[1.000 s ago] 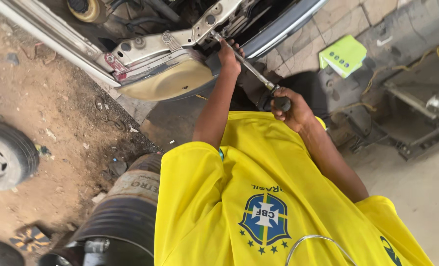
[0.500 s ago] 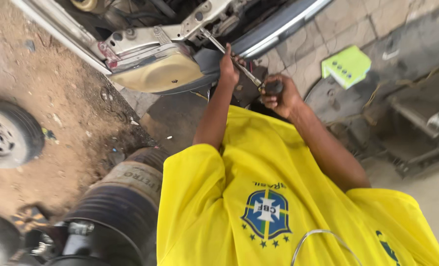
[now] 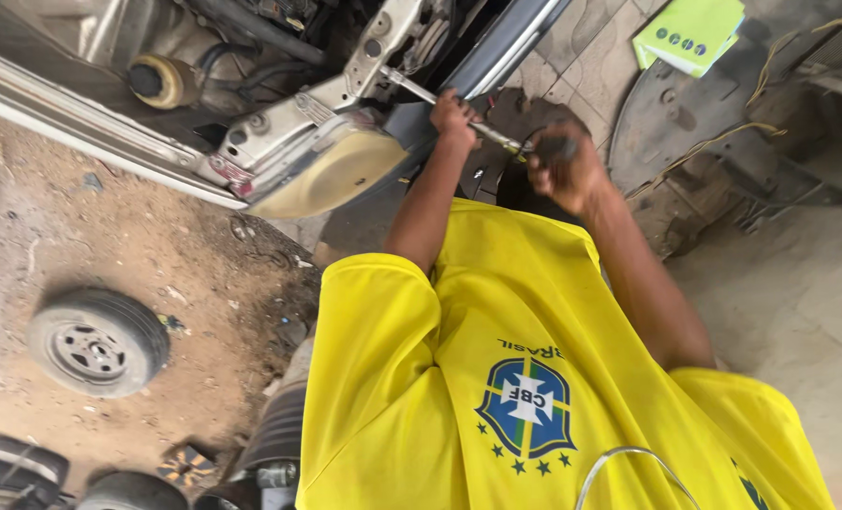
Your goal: The person uses a socket wrench and a long metal bar to loosen or tighten bolts on a car engine. They apply leverage to the tools while working in the engine bay of a vehicle.
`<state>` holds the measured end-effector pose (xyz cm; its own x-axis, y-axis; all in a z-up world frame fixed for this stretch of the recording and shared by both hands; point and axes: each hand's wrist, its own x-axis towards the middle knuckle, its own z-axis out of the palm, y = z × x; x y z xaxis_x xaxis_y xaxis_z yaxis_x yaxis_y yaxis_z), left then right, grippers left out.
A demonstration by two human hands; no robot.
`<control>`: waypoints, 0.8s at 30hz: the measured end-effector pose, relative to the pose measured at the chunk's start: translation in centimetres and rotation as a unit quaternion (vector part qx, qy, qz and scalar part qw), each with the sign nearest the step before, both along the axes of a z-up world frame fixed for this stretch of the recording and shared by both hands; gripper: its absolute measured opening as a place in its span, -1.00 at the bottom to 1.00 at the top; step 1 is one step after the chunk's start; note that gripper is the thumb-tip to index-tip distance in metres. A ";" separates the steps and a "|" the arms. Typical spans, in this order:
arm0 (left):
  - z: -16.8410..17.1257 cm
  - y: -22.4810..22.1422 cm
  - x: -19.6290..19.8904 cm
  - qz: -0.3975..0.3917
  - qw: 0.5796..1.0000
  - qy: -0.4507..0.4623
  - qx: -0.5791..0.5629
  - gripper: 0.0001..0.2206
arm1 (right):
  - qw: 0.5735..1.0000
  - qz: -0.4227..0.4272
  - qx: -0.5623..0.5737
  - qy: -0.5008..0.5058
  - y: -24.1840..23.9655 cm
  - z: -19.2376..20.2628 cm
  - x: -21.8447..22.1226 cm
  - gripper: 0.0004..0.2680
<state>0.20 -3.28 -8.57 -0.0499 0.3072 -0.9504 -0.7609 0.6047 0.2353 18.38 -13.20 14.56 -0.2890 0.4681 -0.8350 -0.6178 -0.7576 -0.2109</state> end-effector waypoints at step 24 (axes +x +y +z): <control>-0.1 -1.1 -1.4 -0.049 0.998 -0.002 -0.044 -0.74 | 0.769 0.223 0.324 -0.504 -6.3 8.7 -7.5 -0.50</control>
<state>-1.16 -4.35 -8.71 -0.0204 0.2254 -0.9740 -0.6982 0.6941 0.1752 10.86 -19.46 23.22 0.1002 0.9224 -0.3729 0.3974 -0.3807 -0.8349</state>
